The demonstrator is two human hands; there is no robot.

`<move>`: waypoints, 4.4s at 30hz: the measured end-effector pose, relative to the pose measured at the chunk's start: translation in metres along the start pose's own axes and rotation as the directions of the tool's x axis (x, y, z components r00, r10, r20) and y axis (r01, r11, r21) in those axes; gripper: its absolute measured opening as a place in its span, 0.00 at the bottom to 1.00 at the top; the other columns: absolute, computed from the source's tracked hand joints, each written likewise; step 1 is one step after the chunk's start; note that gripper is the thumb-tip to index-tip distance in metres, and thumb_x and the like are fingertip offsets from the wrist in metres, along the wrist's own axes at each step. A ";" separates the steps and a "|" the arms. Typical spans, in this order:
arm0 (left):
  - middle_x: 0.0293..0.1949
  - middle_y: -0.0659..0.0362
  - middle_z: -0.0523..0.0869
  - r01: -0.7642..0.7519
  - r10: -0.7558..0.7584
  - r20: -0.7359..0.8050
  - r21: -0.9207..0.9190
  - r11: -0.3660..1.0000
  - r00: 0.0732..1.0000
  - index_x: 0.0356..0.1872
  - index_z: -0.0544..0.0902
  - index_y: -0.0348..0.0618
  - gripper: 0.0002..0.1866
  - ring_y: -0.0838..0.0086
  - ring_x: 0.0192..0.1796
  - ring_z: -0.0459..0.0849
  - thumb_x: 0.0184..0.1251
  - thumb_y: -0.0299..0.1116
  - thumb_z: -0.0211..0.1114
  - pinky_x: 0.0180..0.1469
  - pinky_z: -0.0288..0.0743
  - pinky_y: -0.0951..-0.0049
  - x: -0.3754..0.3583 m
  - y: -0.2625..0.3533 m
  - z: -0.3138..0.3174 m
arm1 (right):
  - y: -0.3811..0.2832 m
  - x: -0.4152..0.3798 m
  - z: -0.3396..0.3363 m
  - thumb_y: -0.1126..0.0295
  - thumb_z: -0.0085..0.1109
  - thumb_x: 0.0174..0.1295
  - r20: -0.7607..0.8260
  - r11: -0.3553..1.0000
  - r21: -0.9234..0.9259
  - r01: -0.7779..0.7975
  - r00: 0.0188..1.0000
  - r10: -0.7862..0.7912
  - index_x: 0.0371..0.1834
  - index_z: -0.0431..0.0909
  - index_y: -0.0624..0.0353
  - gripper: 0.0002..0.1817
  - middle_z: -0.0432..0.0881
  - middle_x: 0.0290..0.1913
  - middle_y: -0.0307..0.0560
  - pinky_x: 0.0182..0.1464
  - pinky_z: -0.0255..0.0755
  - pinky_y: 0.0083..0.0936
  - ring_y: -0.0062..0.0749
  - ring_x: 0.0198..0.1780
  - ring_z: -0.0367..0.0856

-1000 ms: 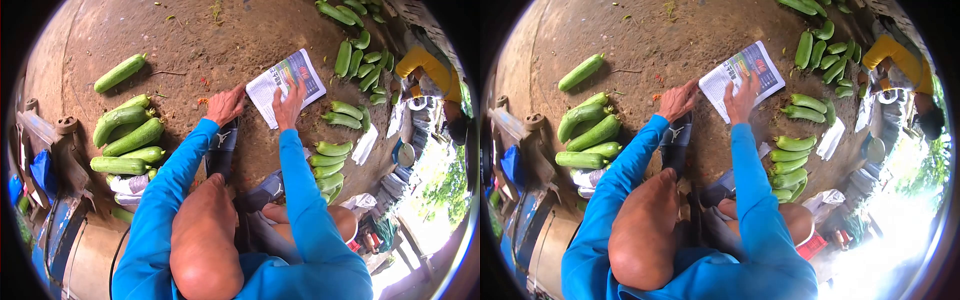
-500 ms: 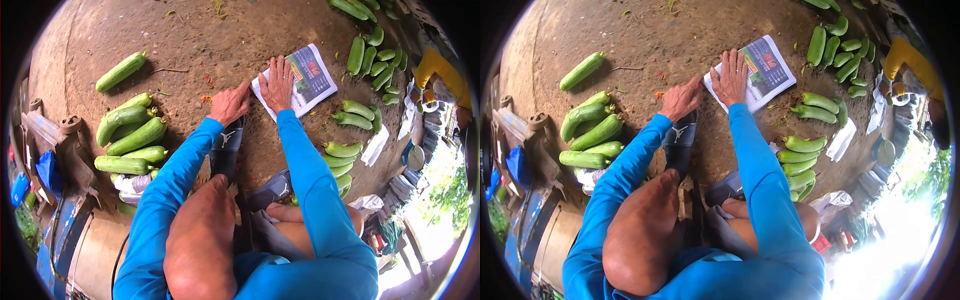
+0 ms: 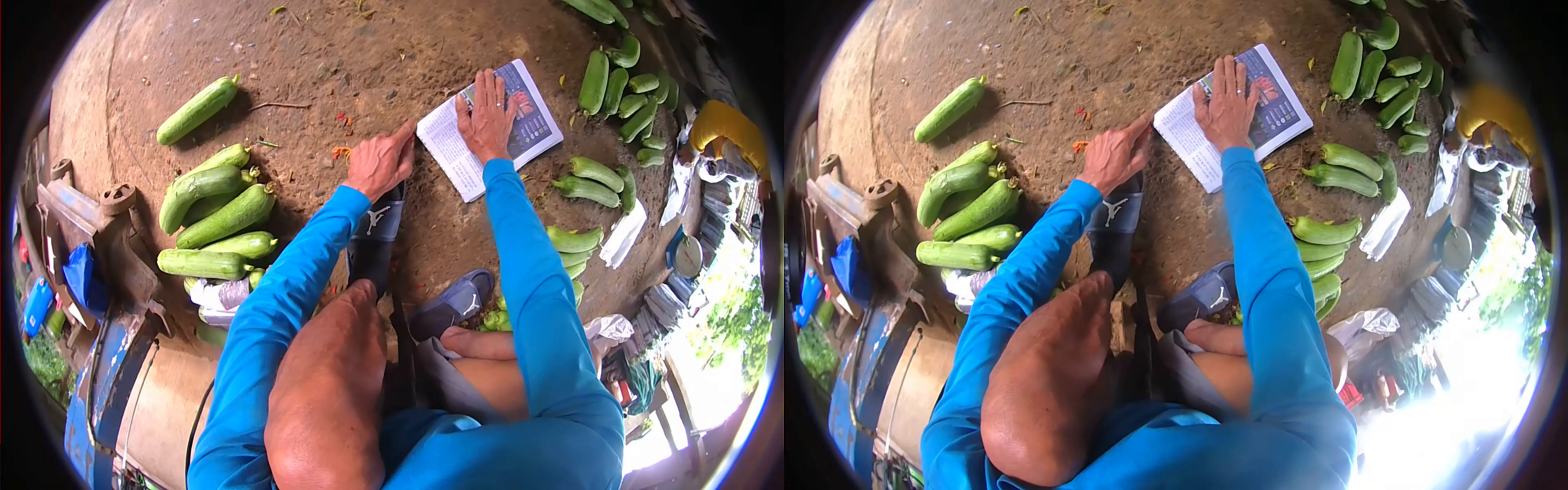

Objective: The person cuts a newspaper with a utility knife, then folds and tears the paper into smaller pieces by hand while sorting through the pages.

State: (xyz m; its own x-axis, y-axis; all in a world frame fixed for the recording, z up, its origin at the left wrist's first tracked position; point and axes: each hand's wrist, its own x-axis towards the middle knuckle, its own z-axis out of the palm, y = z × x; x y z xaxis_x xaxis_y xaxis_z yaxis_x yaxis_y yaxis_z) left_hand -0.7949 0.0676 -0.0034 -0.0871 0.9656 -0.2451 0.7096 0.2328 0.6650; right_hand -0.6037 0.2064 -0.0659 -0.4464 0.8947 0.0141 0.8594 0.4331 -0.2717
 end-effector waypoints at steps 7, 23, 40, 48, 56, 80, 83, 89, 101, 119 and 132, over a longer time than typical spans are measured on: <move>0.31 0.45 0.87 0.000 0.000 0.009 0.021 1.000 1.000 0.62 0.81 0.55 0.23 0.47 0.30 0.85 0.65 0.34 0.60 0.29 0.75 0.48 -0.001 0.000 0.000 | 0.020 0.023 0.002 0.34 0.29 0.75 0.037 0.998 0.002 -0.060 0.998 0.060 0.81 0.54 0.56 0.43 0.50 0.83 0.51 0.80 0.36 0.62 0.54 0.83 0.44; 0.33 0.47 0.88 0.002 -0.003 0.006 0.073 0.997 1.000 0.63 0.79 0.54 0.24 0.47 0.33 0.86 0.62 0.33 0.61 0.31 0.78 0.49 0.000 -0.004 0.006 | 0.009 0.024 0.002 0.33 0.22 0.74 0.012 0.998 -0.023 -0.064 0.998 0.065 0.81 0.47 0.64 0.47 0.43 0.83 0.61 0.81 0.29 0.60 0.62 0.83 0.37; 0.33 0.40 0.86 0.109 -0.110 0.090 0.019 0.994 0.990 0.57 0.75 0.47 0.21 0.42 0.35 0.86 0.65 0.39 0.62 0.34 0.76 0.45 0.003 0.002 -0.002 | -0.030 -0.066 -0.010 0.47 0.45 0.75 -0.010 0.991 0.122 -0.047 0.999 0.048 0.77 0.62 0.56 0.34 0.57 0.80 0.56 0.77 0.45 0.59 0.57 0.81 0.51; 0.29 0.40 0.85 0.017 -0.015 -0.025 0.079 0.997 1.000 0.37 0.75 0.39 0.16 0.40 0.33 0.85 0.66 0.43 0.64 0.33 0.75 0.44 0.003 -0.010 -0.007 | -0.030 -0.078 0.002 0.40 0.46 0.70 -0.067 0.978 -0.036 -0.204 0.977 0.202 0.79 0.57 0.56 0.41 0.55 0.80 0.57 0.78 0.44 0.56 0.53 0.81 0.49; 0.28 0.39 0.83 -0.006 0.003 0.043 0.063 0.998 0.999 0.35 0.76 0.38 0.18 0.39 0.33 0.83 0.67 0.46 0.64 0.34 0.73 0.41 0.011 -0.024 -0.006 | -0.045 -0.067 -0.009 0.40 0.45 0.71 -0.025 0.959 0.043 -0.281 0.959 0.282 0.76 0.59 0.60 0.41 0.53 0.79 0.60 0.78 0.42 0.60 0.55 0.81 0.47; 0.29 0.41 0.86 -0.081 0.067 0.166 0.075 0.994 0.984 0.37 0.86 0.39 0.18 0.44 0.35 0.85 0.65 0.47 0.65 0.39 0.78 0.49 0.025 -0.047 -0.031 | -0.064 -0.064 0.008 0.36 0.40 0.71 -0.075 0.937 -0.036 -0.349 0.935 0.345 0.79 0.51 0.66 0.47 0.50 0.80 0.65 0.78 0.36 0.59 0.58 0.82 0.43; 0.29 0.41 0.86 -0.095 0.082 0.153 0.080 0.992 0.985 0.36 0.85 0.38 0.19 0.44 0.33 0.85 0.65 0.47 0.65 0.38 0.77 0.49 0.026 -0.047 -0.029 | -0.061 -0.065 0.009 0.37 0.39 0.71 -0.080 0.943 -0.054 -0.330 0.942 0.325 0.79 0.51 0.67 0.47 0.50 0.80 0.66 0.78 0.36 0.59 0.59 0.82 0.43; 0.25 0.42 0.85 -0.112 0.092 0.159 0.124 0.986 0.983 0.34 0.85 0.39 0.18 0.44 0.30 0.85 0.64 0.47 0.65 0.33 0.77 0.49 0.028 -0.043 -0.035 | -0.063 -0.063 0.011 0.37 0.39 0.71 -0.076 0.944 -0.059 -0.324 0.945 0.319 0.79 0.50 0.68 0.47 0.50 0.80 0.67 0.78 0.37 0.59 0.60 0.82 0.42; 0.27 0.41 0.85 -0.086 0.059 0.181 0.143 0.986 0.982 0.37 0.87 0.41 0.18 0.44 0.31 0.86 0.65 0.48 0.62 0.35 0.79 0.48 0.034 -0.039 -0.029 | -0.063 -0.065 0.009 0.35 0.40 0.71 -0.076 0.946 -0.054 -0.318 0.946 0.314 0.79 0.50 0.67 0.48 0.49 0.80 0.65 0.78 0.37 0.59 0.59 0.82 0.42; 0.30 0.44 0.87 -0.090 0.059 0.218 0.137 0.986 0.974 0.40 0.89 0.47 0.17 0.46 0.33 0.86 0.62 0.48 0.62 0.38 0.81 0.50 0.057 -0.031 -0.025 | -0.061 -0.065 0.007 0.35 0.42 0.70 -0.101 0.953 -0.054 -0.299 0.951 0.293 0.78 0.53 0.68 0.48 0.52 0.79 0.66 0.78 0.40 0.59 0.60 0.81 0.45; 0.29 0.44 0.87 -0.149 0.108 0.194 0.213 0.966 0.975 0.40 0.88 0.47 0.16 0.46 0.33 0.86 0.62 0.44 0.61 0.38 0.80 0.49 0.074 -0.025 -0.025 | -0.061 -0.066 0.007 0.34 0.41 0.69 -0.081 0.953 -0.059 -0.296 0.953 0.291 0.79 0.51 0.69 0.50 0.50 0.80 0.67 0.78 0.39 0.58 0.60 0.82 0.44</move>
State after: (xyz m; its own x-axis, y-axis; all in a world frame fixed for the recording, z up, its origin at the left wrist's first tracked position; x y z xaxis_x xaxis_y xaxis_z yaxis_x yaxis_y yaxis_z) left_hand -0.8364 0.1363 -0.0203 0.1271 0.9441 -0.3041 0.8469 0.0563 0.5288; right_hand -0.6283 0.1203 -0.0567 -0.1554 0.9878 0.0119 0.9662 0.1545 -0.2065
